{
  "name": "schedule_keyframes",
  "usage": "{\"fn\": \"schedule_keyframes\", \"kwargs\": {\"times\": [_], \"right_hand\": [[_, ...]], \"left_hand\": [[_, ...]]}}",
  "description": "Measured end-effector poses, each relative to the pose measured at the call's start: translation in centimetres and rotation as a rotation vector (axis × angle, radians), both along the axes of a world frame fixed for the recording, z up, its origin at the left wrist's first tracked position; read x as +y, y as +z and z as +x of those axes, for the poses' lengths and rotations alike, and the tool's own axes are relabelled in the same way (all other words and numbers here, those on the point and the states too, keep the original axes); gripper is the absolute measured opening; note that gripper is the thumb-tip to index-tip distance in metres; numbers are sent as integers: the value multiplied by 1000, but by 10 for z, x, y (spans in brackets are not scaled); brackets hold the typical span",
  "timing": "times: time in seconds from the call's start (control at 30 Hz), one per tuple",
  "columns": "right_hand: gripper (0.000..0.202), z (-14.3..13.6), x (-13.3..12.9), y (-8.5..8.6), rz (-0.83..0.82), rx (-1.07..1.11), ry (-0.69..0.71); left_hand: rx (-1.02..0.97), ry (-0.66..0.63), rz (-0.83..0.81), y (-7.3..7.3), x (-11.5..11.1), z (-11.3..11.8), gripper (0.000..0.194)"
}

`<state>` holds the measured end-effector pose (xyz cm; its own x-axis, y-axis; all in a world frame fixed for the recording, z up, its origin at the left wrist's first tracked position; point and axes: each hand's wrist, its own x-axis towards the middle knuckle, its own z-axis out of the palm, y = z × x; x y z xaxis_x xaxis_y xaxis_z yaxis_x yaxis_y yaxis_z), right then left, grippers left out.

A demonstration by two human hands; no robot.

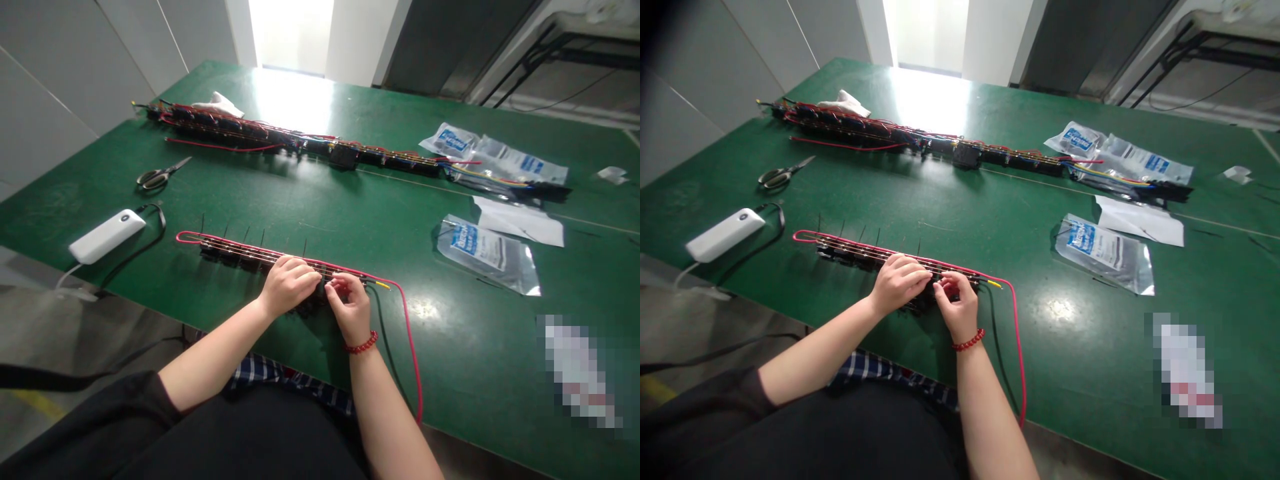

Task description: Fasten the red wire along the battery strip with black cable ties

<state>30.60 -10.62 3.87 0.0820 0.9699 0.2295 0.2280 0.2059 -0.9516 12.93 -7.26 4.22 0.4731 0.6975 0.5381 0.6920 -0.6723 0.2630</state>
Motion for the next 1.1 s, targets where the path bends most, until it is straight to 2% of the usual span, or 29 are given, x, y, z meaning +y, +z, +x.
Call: {"fn": "schedule_keyframes", "kwargs": {"times": [0.37,0.8,1.1], "right_hand": [[10,1,0,1,2,-61,-17],[10,2,1,0,-1,-53,8],[12,3,2,-3,18,-84,-23]], "left_hand": [[-35,0,8,-2,-3,5,11],[-35,29,-24,-2,-4,2,12],[-38,25,-4,-2,-5,4,11]]}}
